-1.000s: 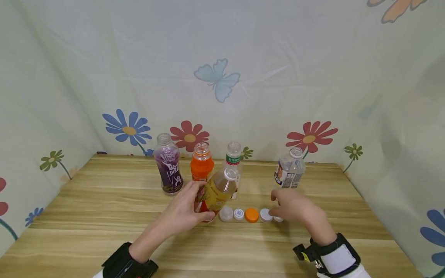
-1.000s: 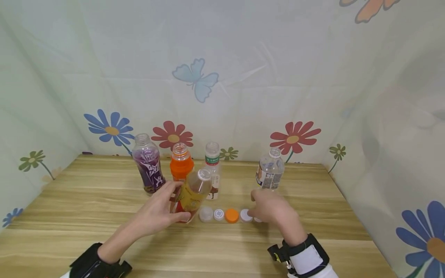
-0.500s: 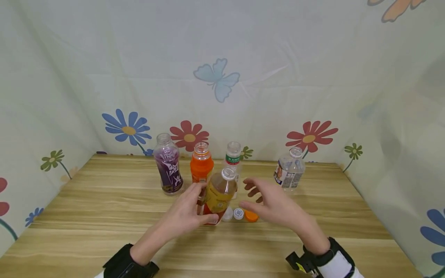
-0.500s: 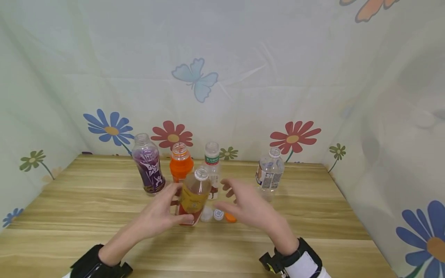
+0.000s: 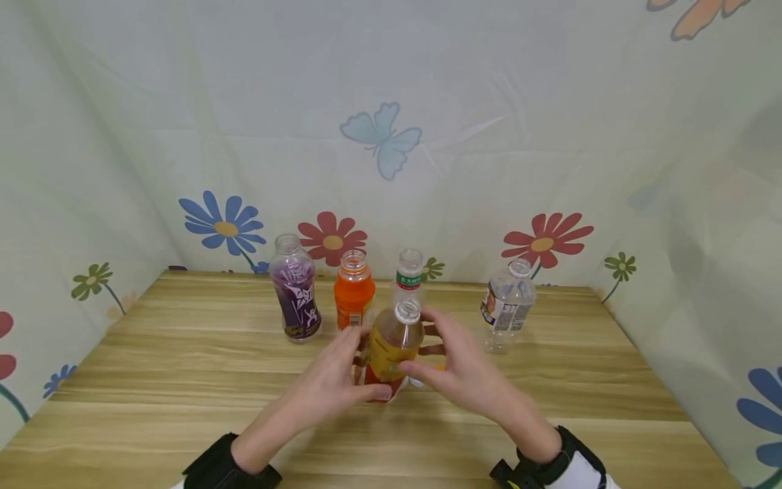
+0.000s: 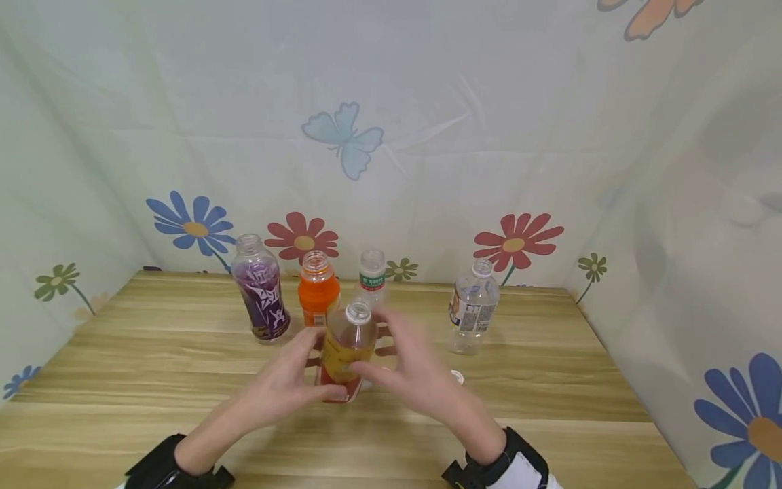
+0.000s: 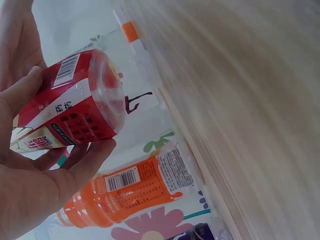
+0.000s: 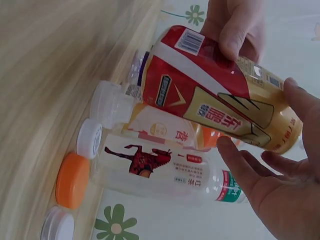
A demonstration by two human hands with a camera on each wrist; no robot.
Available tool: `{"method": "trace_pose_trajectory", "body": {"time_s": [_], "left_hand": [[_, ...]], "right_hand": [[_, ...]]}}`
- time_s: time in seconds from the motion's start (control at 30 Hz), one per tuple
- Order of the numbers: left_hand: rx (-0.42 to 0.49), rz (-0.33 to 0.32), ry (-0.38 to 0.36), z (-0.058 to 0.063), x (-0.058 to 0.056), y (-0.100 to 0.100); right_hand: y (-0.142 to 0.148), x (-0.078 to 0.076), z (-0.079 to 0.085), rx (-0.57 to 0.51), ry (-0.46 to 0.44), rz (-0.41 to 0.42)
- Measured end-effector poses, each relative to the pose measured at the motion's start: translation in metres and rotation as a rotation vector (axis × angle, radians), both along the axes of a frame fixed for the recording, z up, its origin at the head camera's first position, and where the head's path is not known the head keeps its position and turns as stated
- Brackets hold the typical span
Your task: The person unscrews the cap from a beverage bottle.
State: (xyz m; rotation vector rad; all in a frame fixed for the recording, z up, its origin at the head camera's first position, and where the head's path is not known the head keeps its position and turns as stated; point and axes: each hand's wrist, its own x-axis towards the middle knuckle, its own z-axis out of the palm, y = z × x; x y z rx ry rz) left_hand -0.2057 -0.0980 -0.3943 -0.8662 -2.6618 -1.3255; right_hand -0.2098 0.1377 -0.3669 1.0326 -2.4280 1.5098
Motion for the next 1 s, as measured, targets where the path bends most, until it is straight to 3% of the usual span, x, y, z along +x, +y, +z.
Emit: {"method": "trace_pose_trajectory", "body": {"time_s": [0.4,0.6,1.0], "left_hand": [[0.004,-0.008,0.056,-0.003,0.001,0.002],[-0.084,0.041,0.065,-0.001,0.003,0.001],[-0.154,0.146,0.068,0.002,0.0,-0.004]], "right_hand": [[-0.003,0.006,0.003,0.011,-0.009,-0.053],[0.002,0.006,0.007,-0.001,0.025,-0.057],[0.022,0.0,0.02,0.058,0.015,-0.192]]}}
